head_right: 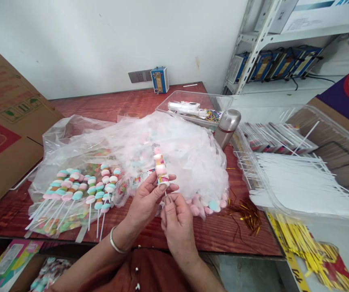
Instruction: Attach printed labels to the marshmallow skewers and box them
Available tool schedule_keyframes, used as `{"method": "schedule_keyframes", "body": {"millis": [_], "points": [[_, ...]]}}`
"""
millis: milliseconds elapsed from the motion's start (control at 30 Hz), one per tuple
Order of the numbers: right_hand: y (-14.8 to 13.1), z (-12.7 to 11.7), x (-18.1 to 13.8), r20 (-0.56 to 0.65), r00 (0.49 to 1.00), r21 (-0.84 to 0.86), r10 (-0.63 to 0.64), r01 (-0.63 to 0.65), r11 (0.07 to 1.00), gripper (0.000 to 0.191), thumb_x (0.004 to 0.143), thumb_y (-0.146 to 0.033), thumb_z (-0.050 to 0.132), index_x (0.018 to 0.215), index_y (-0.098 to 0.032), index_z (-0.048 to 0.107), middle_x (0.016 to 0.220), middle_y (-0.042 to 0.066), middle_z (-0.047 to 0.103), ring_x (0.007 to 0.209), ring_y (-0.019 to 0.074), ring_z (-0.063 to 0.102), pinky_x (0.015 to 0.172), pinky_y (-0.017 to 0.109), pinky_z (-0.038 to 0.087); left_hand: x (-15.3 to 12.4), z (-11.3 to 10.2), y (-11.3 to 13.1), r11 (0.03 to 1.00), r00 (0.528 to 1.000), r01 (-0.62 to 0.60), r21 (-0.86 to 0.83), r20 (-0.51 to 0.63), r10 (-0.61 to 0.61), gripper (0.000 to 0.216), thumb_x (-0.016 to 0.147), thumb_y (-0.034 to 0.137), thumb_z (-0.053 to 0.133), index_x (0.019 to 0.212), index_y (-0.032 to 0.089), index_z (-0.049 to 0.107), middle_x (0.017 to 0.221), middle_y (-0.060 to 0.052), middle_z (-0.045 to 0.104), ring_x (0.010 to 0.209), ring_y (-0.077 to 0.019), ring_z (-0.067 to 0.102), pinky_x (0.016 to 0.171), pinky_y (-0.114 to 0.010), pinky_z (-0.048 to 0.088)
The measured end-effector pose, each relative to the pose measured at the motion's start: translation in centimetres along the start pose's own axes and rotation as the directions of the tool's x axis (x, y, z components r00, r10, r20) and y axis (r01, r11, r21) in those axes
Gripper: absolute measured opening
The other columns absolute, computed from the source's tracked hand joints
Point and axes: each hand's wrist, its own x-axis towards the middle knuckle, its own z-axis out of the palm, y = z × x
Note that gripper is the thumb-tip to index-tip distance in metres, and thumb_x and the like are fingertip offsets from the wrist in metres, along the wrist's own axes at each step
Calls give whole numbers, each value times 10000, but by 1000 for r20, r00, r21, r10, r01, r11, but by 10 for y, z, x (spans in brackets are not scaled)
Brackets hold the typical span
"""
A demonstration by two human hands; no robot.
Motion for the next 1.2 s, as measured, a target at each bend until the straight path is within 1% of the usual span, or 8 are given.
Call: {"method": "schedule_keyframes", "body": {"millis": [300, 433, 533, 600, 700, 833, 1000, 1200], "points": [[-13, 6, -1, 146, 980, 370, 132, -178, 912, 234, 935, -423, 543, 822, -221, 516, 463, -141, 321, 300, 29, 146, 322, 164, 221, 0, 5, 1, 989, 995, 96, -113, 30, -93, 347, 781, 247, 738, 1117, 206, 664, 1230, -105, 653, 921, -185, 689, 741, -252, 543], [-13, -10, 3, 48, 998, -50, 42, -40, 998, 258, 962, -435, 472, 848, -220, 557, 493, -95, 432, 350, 83, 361, 393, 214, 362, 1, 1, 4, 996, 996, 86, 26, 32, -87, 307, 808, 282, 701, 1101, 195, 672, 1144, -110, 673, 826, -164, 673, 657, -235, 525], [-11, -25, 8, -24, 939, -663, -344, 243, 708, 174, 922, -352, 563, 911, -194, 633, 748, 23, 644, 660, 169, 595, 623, 290, 487, 4, -3, 6, 962, 1000, 27, 273, -12, -24, 365, 801, 312, 702, 1138, 178, 663, 972, -74, 683, 656, -105, 601, 572, -210, 478], [-12, -30, 11, 75, 851, -818, -520, 351, 456, 137, 909, -274, 583, 997, -189, 645, 879, 59, 669, 798, 203, 625, 714, 326, 503, 6, -6, 8, 928, 999, 33, 370, -21, -28, 465, 816, 336, 675, 1246, 173, 609, 817, -19, 646, 517, -61, 478, 474, -191, 390], [-16, -29, 15, 220, 754, -822, -619, 485, 298, 202, 932, -158, 520, 1113, -177, 607, 969, 79, 682, 898, 201, 644, 780, 326, 512, 6, -6, 11, 915, 995, 92, 394, -11, -95, 572, 835, 336, 629, 1371, 178, 511, 694, 43, 545, 458, -46, 341, 426, -189, 276], [-21, -26, 21, 284, 653, -859, -702, 498, 116, 186, 935, -150, 555, 1115, -130, 597, 960, 104, 702, 877, 215, 654, 771, 338, 508, 3, -4, 11, 922, 986, 149, 358, 16, -166, 635, 791, 221, 598, 1413, 191, 478, 723, 36, 539, 567, -78, 433, 533, -201, 361], [-26, -27, 25, 441, 606, -862, -662, 492, -122, 120, 928, -146, 597, 1036, -105, 629, 866, 101, 710, 782, 229, 627, 735, 363, 474, -1, -5, 6, 866, 996, 67, 496, 11, -83, 606, 800, 186, 551, 1405, 192, 514, 724, 14, 571, 633, -114, 472, 630, -237, 420], [-31, -24, 24, 495, 602, -850, -627, 485, -206, 130, 946, -138, 569, 1060, -95, 614, 862, 103, 692, 787, 218, 595, 757, 349, 455, 1, -10, 0, 871, 996, 57, 488, 31, -82, 633, 862, 269, 550, 1474, 189, 408, 794, -3, 630, 603, -106, 483, 600, -236, 427]]}}
